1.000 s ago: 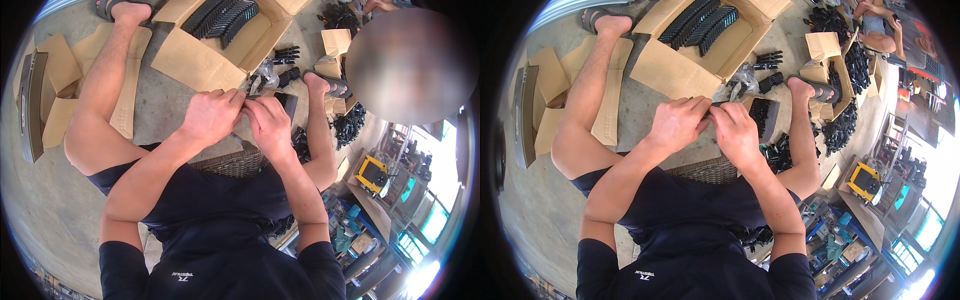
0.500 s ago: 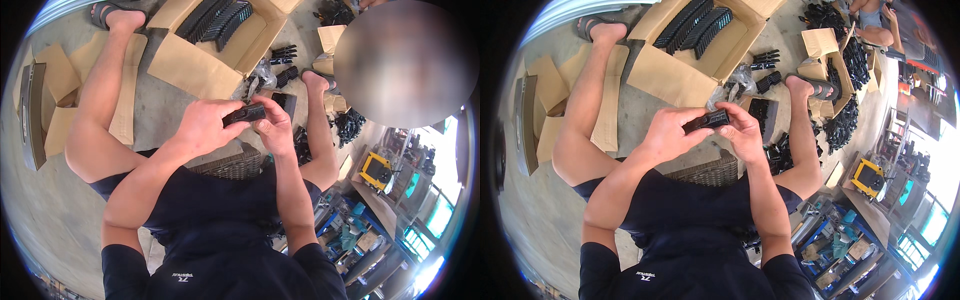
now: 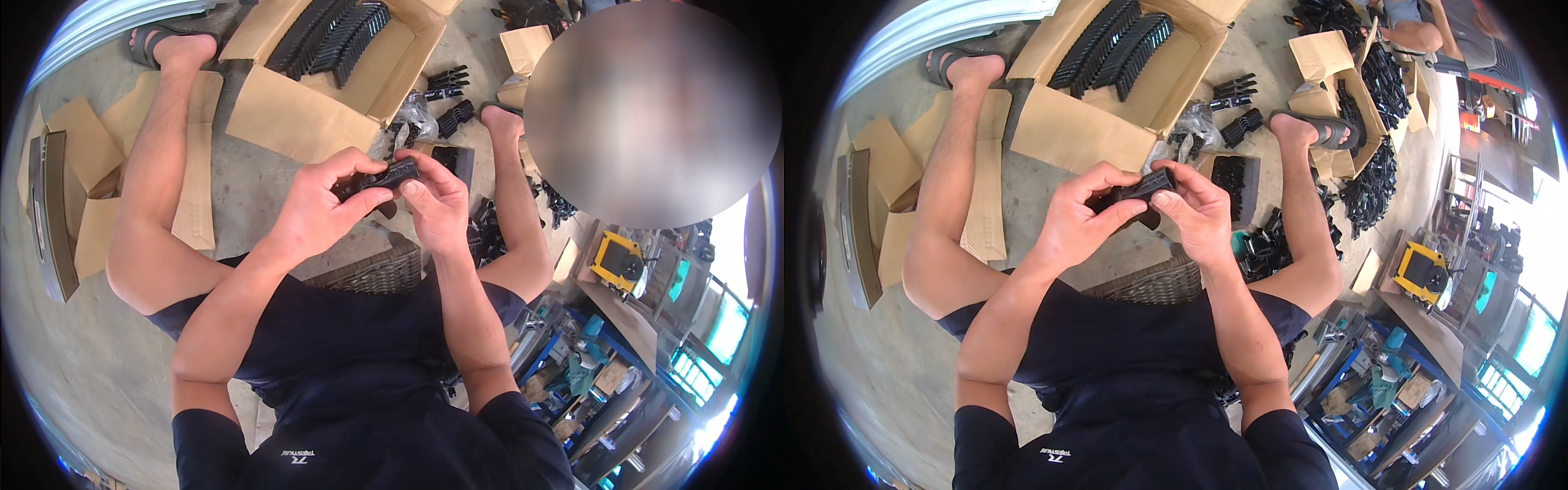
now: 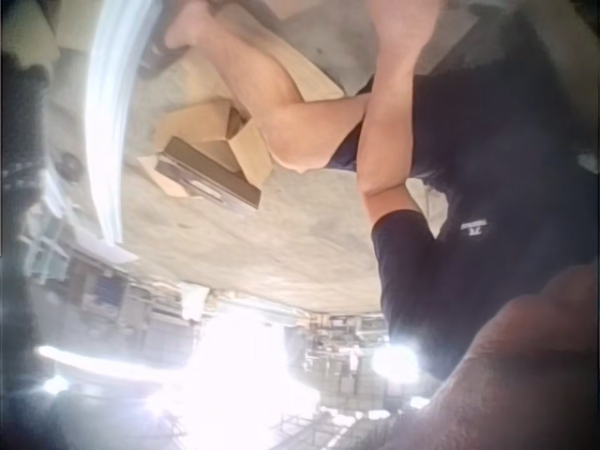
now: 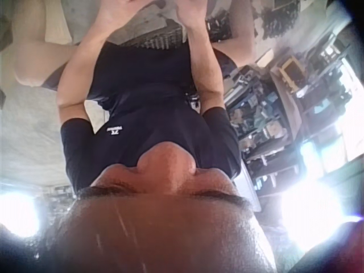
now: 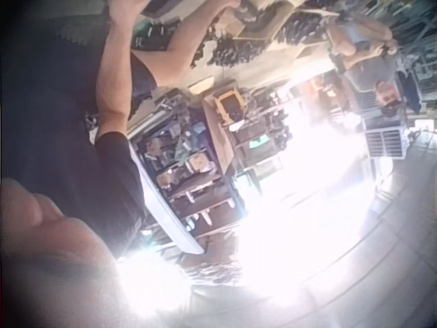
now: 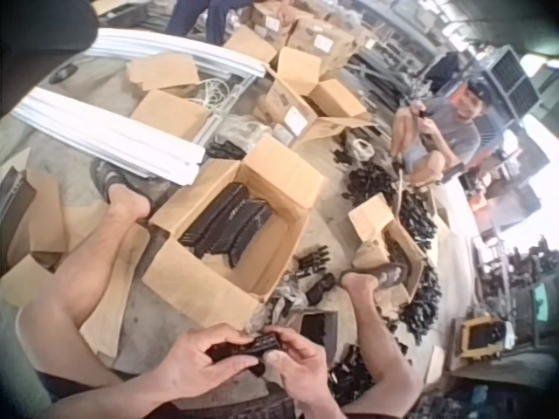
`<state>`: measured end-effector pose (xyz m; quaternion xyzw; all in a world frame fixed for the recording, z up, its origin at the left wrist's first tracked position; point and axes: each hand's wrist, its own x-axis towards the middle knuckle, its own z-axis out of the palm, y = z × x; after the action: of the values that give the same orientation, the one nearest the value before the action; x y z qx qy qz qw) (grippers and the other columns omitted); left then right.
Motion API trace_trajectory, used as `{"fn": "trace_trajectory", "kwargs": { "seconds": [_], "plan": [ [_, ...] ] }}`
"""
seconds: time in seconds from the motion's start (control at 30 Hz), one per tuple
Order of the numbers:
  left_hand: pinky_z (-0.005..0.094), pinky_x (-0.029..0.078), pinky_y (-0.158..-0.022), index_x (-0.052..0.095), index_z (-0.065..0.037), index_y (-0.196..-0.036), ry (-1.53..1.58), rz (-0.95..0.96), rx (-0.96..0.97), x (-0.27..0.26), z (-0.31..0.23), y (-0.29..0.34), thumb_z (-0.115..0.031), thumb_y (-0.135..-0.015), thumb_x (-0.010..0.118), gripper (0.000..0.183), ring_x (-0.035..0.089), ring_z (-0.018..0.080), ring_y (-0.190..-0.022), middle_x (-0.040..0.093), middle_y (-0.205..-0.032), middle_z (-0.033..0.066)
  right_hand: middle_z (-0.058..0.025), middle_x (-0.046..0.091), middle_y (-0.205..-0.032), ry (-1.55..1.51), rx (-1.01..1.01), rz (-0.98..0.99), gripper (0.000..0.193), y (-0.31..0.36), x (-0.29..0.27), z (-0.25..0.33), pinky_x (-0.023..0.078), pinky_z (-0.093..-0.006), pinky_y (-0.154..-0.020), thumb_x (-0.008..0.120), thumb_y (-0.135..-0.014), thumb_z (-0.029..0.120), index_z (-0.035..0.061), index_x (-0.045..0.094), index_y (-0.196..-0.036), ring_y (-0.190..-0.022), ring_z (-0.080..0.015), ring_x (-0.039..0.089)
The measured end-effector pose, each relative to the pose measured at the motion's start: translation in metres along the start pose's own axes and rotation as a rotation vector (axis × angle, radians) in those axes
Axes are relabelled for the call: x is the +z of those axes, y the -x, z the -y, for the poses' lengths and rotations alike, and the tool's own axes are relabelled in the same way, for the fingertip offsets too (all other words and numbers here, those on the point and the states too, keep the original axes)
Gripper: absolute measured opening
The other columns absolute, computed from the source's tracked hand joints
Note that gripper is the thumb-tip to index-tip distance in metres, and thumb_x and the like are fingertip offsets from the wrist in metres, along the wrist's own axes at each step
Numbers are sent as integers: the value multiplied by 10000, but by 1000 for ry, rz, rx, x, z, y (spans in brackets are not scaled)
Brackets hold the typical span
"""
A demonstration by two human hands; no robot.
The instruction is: The person assembles black metal joint components by inserting small pins into pre-drilled holes by hand, handling the items one at a time from cardboard boxes.
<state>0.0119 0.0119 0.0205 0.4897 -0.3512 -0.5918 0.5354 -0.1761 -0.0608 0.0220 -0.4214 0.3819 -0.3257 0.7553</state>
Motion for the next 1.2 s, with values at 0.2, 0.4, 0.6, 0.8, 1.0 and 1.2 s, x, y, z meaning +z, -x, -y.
{"fn": "trace_trajectory", "kwargs": {
  "seconds": [0.2, 0.4, 0.6, 0.8, 1.0, 1.2],
  "plan": [
    [234, 540, -768, 643, 13, -1101, 127, -40, 20, 2, 8, -4, -12, -913, 751, 219, 676, 68, -907, 744, -993, 68, -47, 696, -1055, 126, 43, -16, 369, -4, 8, 14, 538, -237, -808, 722, -949, 58, -58, 629, -1286, -910, -92, 645],
    [236, 572, -615, 617, -6, -1134, 497, -110, -32, -8, 15, -14, -17, -955, 678, 189, 697, 99, -772, 736, -1066, 154, -84, 727, -863, 573, 72, -184, 259, -58, -37, 10, 549, -290, -725, 679, -973, 180, -41, 731, -1097, -776, -129, 657],
    [252, 588, -522, 608, -43, -1143, 712, -190, -153, -18, 4, -20, -150, -977, 686, 212, 713, 162, -721, 710, -1098, 235, -219, 724, -900, 1460, 114, -172, 143, -86, -111, -107, 571, -476, -794, 694, -868, 170, 39, 750, -882, -841, -409, 703],
    [256, 599, -518, 611, -42, -1150, 800, -187, -156, -23, 12, -20, -159, -981, 681, 217, 720, 180, -764, 694, -1118, 248, -210, 725, -940, 1753, 56, -102, 132, -93, -126, -175, 598, -446, -775, 591, -903, 102, 21, 688, -942, -870, -369, 730],
    [270, 601, -513, 618, -54, -1149, 880, -190, -167, -31, 11, -22, -156, -970, 692, 219, 720, 197, -714, 692, -1117, 253, -189, 738, -926, 1905, 113, -13, 156, -102, -121, -176, 612, -416, -776, 540, -906, 90, 26, 679, -933, -867, -342, 747],
    [264, 580, -497, 598, -58, -1150, 757, -213, -227, -22, 5, -27, -133, -966, 682, 216, 701, 187, -669, 700, -1097, 244, -237, 705, -924, 1249, -93, -258, 137, -77, -105, -142, 563, -501, -796, 599, -826, 21, 17, 684, -933, -884, -433, 691]
  ]
}}
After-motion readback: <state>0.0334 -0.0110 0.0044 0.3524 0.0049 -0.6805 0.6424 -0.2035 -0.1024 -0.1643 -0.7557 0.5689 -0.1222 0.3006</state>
